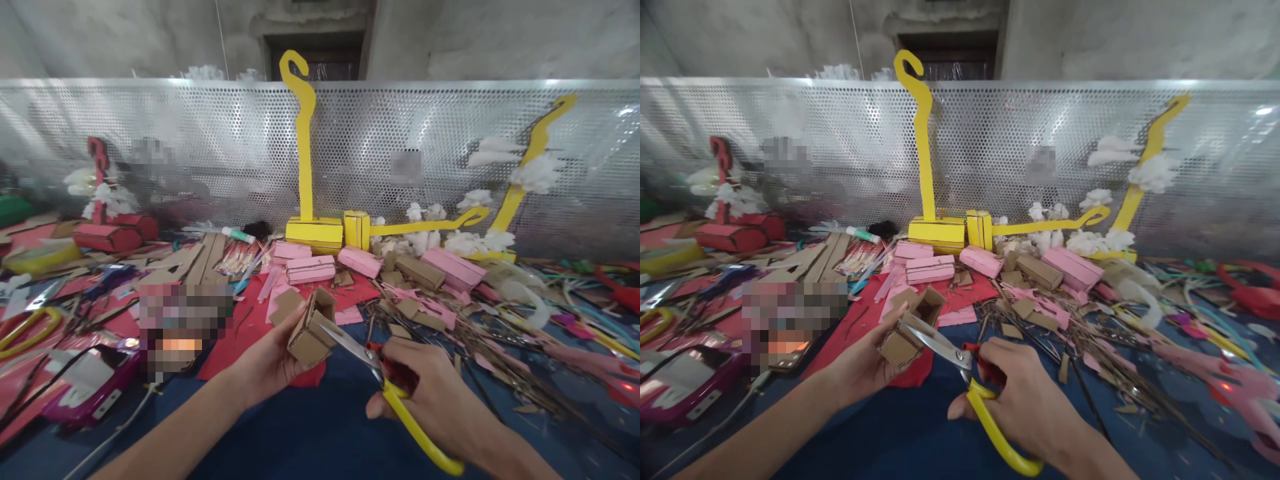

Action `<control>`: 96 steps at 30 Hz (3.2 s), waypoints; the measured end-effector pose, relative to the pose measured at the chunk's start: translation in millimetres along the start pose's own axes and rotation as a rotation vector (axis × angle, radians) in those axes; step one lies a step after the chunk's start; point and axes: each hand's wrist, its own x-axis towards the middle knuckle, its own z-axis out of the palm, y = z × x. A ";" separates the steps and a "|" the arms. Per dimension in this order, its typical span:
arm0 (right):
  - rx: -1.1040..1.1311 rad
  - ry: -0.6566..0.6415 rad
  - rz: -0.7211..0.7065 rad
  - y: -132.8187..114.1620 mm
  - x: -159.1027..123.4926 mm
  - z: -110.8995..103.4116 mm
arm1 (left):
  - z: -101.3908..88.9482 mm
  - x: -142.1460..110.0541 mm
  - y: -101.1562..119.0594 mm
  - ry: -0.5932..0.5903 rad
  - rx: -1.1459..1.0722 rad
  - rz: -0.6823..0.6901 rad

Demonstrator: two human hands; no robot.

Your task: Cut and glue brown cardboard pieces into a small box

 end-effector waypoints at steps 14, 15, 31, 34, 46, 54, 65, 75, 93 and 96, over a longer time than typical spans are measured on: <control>-0.014 0.019 -0.009 8.3 -3.6 6.6 | 1.0 -2.2 0.7 -0.039 0.020 0.001; -0.018 0.020 -0.009 8.4 -3.5 7.0 | 1.3 -2.4 1.0 -0.029 0.019 0.001; -0.020 -0.076 -0.122 7.3 -2.6 7.4 | -3.9 0.7 -0.8 -0.066 0.100 0.087; -0.029 -0.118 -0.101 7.2 -3.5 4.5 | -3.8 0.5 -1.6 -0.069 0.133 0.100; 0.027 -0.146 -0.091 6.0 -2.0 -0.5 | -9.1 6.2 -1.0 -0.023 0.087 0.074; 0.037 -0.150 -0.066 3.7 -4.1 -0.9 | -8.9 5.4 -5.5 -0.073 0.102 0.062; 0.052 -0.117 -0.050 5.4 -4.2 3.7 | -6.8 4.4 -5.4 -0.020 0.132 0.039; 0.006 -0.012 -0.107 -2.7 -2.8 4.7 | -7.2 2.9 -5.8 -0.042 0.096 0.007; -0.168 0.170 -0.284 -1.5 -4.2 5.9 | -5.5 0.8 -5.1 -0.072 0.081 -0.043; -0.259 0.240 -0.353 -1.2 -4.0 5.0 | -8.1 2.1 -5.6 -0.086 0.101 -0.046</control>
